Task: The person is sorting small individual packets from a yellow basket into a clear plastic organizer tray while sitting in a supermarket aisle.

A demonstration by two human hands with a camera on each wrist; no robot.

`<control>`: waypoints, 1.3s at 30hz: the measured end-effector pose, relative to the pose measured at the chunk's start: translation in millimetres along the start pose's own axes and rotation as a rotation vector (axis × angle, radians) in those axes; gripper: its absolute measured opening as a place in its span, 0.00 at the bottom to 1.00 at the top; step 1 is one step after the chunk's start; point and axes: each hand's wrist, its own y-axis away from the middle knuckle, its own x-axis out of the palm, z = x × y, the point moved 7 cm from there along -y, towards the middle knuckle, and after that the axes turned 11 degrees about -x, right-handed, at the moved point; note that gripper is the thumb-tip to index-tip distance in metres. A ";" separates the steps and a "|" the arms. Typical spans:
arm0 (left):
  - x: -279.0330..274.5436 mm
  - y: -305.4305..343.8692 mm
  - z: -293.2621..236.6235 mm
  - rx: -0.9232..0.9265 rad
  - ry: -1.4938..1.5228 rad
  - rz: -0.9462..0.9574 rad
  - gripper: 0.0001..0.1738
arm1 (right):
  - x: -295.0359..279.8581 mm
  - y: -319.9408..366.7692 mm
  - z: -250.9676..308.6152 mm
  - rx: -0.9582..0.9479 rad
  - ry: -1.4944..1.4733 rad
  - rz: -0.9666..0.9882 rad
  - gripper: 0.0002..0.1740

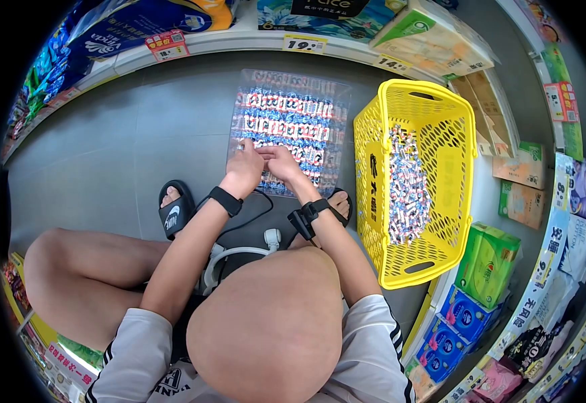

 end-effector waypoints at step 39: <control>-186.6 155.0 -173.4 1.000 0.713 -0.446 0.07 | -134.6 267.4 212.8 -0.507 1.015 -0.472 0.09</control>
